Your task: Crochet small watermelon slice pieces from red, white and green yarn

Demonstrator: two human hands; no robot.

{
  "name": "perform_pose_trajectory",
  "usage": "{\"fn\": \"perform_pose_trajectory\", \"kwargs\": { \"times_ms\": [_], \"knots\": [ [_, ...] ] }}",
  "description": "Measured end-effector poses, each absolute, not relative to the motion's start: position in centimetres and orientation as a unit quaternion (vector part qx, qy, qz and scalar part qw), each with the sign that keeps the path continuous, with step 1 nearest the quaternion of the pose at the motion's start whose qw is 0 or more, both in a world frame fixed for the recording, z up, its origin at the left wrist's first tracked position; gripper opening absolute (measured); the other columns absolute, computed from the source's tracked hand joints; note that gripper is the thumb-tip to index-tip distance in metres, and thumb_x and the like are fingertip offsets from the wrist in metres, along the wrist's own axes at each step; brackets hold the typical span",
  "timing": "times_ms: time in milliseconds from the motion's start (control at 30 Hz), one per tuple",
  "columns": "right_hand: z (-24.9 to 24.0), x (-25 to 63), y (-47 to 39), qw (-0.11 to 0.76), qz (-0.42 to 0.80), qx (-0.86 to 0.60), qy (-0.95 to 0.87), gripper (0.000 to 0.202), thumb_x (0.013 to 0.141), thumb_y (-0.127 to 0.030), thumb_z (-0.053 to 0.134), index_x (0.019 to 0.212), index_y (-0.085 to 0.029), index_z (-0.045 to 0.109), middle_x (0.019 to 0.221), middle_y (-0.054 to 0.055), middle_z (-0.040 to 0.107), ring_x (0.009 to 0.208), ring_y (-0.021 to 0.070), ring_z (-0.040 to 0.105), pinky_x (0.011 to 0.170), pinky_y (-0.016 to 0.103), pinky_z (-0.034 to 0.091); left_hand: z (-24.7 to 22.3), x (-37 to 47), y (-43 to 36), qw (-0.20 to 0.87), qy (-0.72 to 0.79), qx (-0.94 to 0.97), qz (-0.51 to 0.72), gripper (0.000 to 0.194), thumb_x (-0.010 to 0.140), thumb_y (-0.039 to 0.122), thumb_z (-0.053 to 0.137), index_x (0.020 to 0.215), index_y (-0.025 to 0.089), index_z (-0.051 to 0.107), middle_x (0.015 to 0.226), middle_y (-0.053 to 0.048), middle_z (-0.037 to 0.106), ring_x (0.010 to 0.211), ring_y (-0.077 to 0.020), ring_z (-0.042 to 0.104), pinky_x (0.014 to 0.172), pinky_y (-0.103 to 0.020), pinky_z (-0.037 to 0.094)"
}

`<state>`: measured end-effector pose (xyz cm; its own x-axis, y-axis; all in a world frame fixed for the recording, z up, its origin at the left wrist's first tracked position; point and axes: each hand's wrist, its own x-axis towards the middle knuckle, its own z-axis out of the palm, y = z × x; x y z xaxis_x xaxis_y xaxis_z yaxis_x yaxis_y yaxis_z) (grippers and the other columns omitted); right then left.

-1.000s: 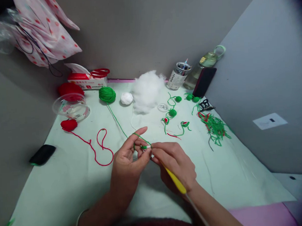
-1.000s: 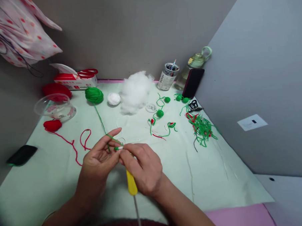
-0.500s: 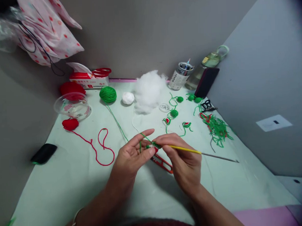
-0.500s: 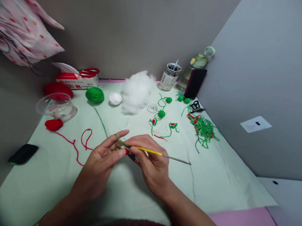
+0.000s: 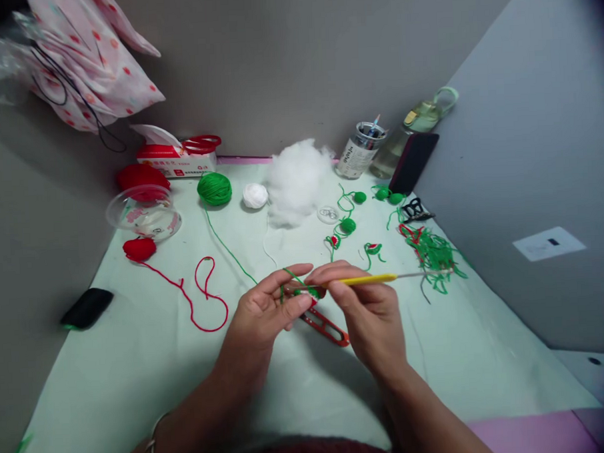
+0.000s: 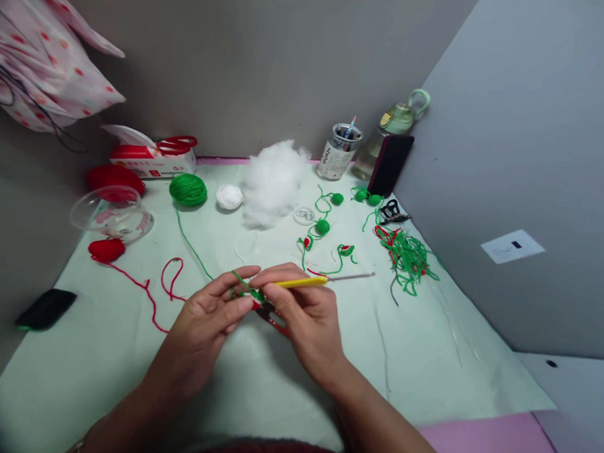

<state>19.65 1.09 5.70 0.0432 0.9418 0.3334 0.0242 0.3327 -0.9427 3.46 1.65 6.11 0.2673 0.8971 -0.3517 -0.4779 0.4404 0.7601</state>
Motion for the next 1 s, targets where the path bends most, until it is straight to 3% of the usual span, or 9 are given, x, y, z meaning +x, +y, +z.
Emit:
{"fn": "perform_pose_trajectory", "kwargs": {
  "times_ms": [333, 600, 700, 833, 900, 1000],
  "knots": [
    [5.3, 19.7, 1.0, 0.608, 0.460, -0.424, -0.489, 0.021, 0.102, -0.034, 0.062, 0.094, -0.020, 0.075, 0.085, 0.004, 0.077, 0.072, 0.0165, 0.072, 0.071, 0.033, 0.063, 6.3, 3.1, 1.3, 0.718, 0.426, 0.299, 0.462, 0.030, 0.080, 0.024, 0.084, 0.111, 0.025, 0.083, 0.082, 0.000, 0.065, 0.071, -0.0122, 0.053, 0.073, -0.027, 0.044],
    [5.4, 19.0, -0.4, 0.541, 0.180, -0.422, -0.705, 0.027, 0.102, -0.008, 0.051, 0.114, -0.022, 0.070, 0.094, 0.004, 0.077, 0.081, 0.0172, 0.072, 0.073, 0.032, 0.059, 5.8, 3.5, 0.9, 0.637, 0.472, 0.329, 0.513, 0.030, 0.079, 0.019, 0.083, 0.108, 0.024, 0.082, 0.079, 0.001, 0.064, 0.080, -0.0144, 0.058, 0.079, -0.025, 0.047],
    [5.2, 18.8, -0.5, 0.516, 0.080, -0.391, -0.758, 0.029, 0.100, -0.006, 0.053, 0.121, -0.021, 0.068, 0.095, 0.007, 0.077, 0.085, 0.0197, 0.073, 0.073, 0.034, 0.060, 5.8, 3.7, 0.6, 0.610, 0.480, 0.349, 0.525, 0.034, 0.079, 0.017, 0.082, 0.112, 0.026, 0.081, 0.081, 0.002, 0.065, 0.080, -0.0129, 0.057, 0.079, -0.023, 0.046],
    [5.2, 19.1, -0.5, 0.456, 0.004, -0.414, -0.788, 0.029, 0.098, -0.011, 0.062, 0.120, -0.028, 0.072, 0.103, 0.007, 0.077, 0.090, 0.0207, 0.074, 0.072, 0.033, 0.061, 6.0, 3.7, 0.8, 0.735, 0.404, 0.262, 0.478, 0.050, 0.080, 0.021, 0.084, 0.129, 0.025, 0.074, 0.071, 0.005, 0.059, 0.061, -0.0078, 0.047, 0.061, -0.019, 0.042],
    [5.3, 19.3, -0.3, 0.488, 0.039, -0.415, -0.767, 0.027, 0.099, -0.014, 0.062, 0.116, -0.030, 0.074, 0.100, 0.006, 0.077, 0.089, 0.0209, 0.073, 0.072, 0.035, 0.061, 6.1, 3.5, 1.2, 0.798, 0.363, 0.200, 0.437, 0.046, 0.082, 0.023, 0.083, 0.127, 0.020, 0.075, 0.056, 0.010, 0.046, 0.051, -0.0055, 0.034, 0.063, -0.019, 0.044],
    [5.5, 19.5, 0.2, 0.591, 0.192, -0.418, -0.663, 0.023, 0.102, -0.016, 0.056, 0.109, -0.026, 0.076, 0.089, 0.004, 0.076, 0.078, 0.0185, 0.069, 0.069, 0.035, 0.058, 6.3, 3.1, 1.7, 0.808, 0.348, 0.165, 0.446, 0.037, 0.083, 0.020, 0.082, 0.120, 0.018, 0.078, 0.049, 0.013, 0.036, 0.049, -0.0045, 0.027, 0.086, -0.027, 0.052]
  ]
}}
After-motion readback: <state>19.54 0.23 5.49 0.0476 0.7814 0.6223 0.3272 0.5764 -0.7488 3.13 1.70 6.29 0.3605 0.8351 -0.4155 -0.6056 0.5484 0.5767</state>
